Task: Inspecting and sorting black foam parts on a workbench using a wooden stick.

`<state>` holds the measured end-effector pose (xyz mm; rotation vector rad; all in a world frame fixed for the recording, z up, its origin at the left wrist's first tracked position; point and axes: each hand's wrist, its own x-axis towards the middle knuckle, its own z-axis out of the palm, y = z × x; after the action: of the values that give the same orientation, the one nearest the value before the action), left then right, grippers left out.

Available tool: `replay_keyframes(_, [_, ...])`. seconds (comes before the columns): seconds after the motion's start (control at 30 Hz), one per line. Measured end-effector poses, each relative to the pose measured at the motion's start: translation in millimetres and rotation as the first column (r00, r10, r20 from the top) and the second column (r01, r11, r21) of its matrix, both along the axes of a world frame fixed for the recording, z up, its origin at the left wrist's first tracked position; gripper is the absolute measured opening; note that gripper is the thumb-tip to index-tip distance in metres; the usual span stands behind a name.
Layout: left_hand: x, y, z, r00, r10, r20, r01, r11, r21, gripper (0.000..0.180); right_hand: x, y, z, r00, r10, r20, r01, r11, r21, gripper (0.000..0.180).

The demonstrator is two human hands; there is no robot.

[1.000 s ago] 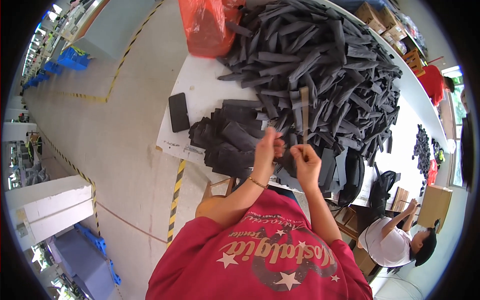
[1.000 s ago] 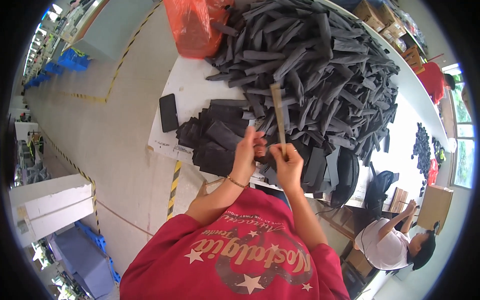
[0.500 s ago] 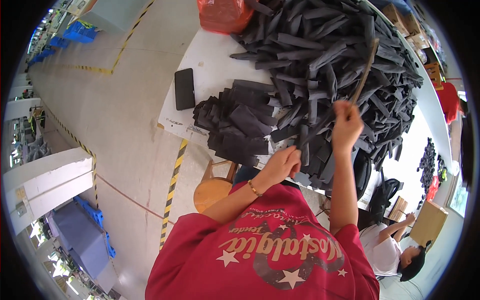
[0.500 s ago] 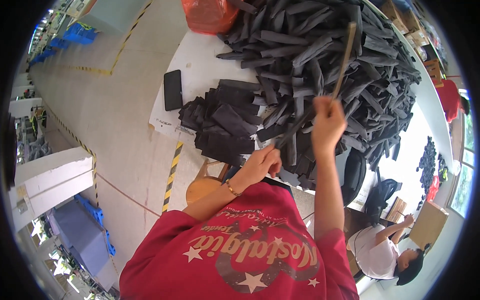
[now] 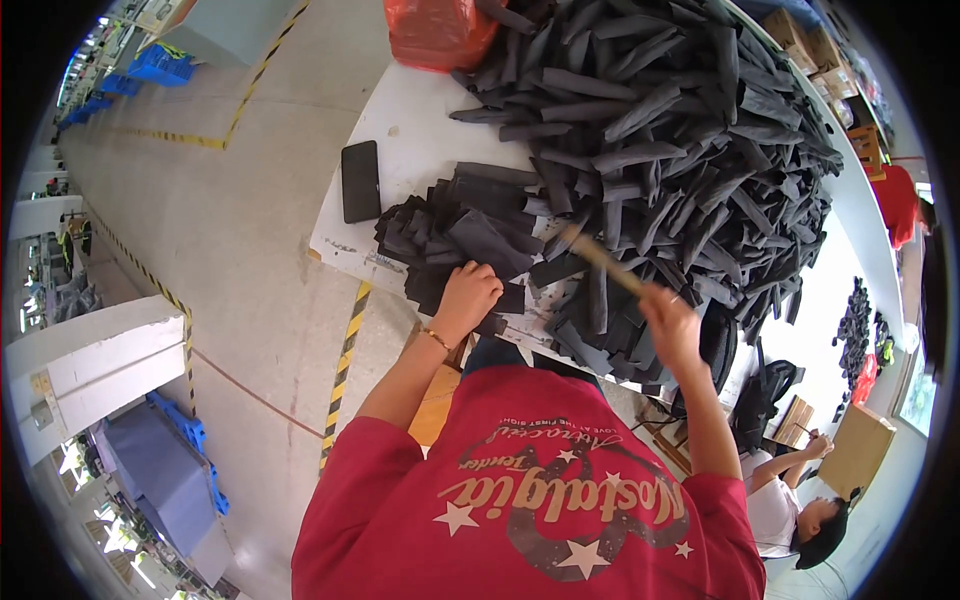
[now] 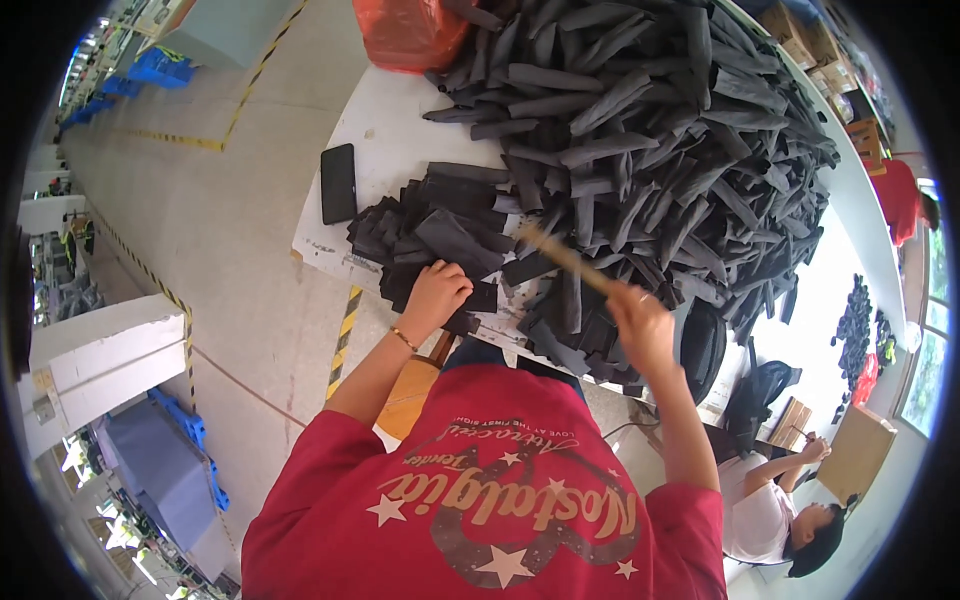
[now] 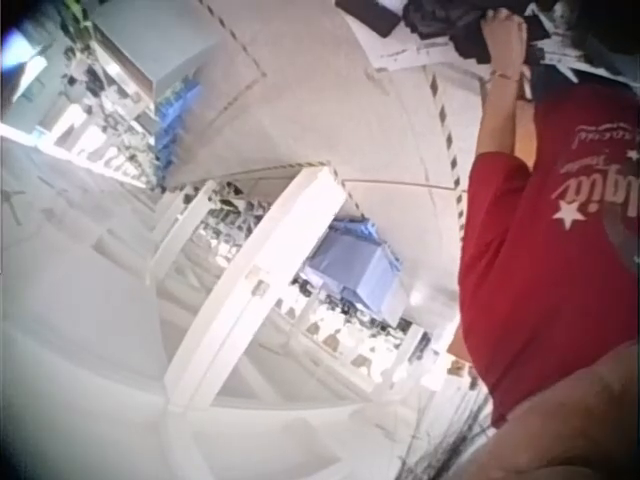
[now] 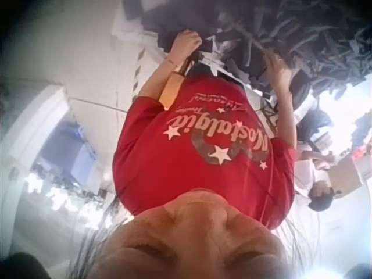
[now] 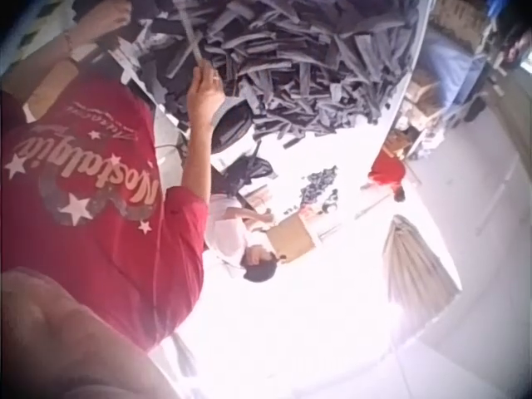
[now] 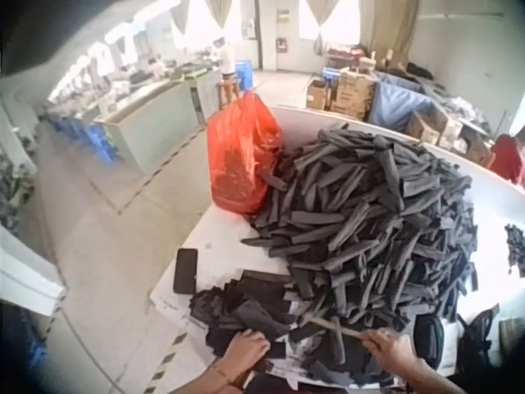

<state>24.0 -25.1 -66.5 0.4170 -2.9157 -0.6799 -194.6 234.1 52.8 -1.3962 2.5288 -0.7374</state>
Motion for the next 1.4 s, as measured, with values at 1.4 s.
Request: replay_keyframes(1.4, [-40,46,48,0.780,0.613,0.125,0.250,-0.488,0.836,0.036,101,-54,-38,0.652,0.021,0.758,0.075,0.993,-0.092,0.028])
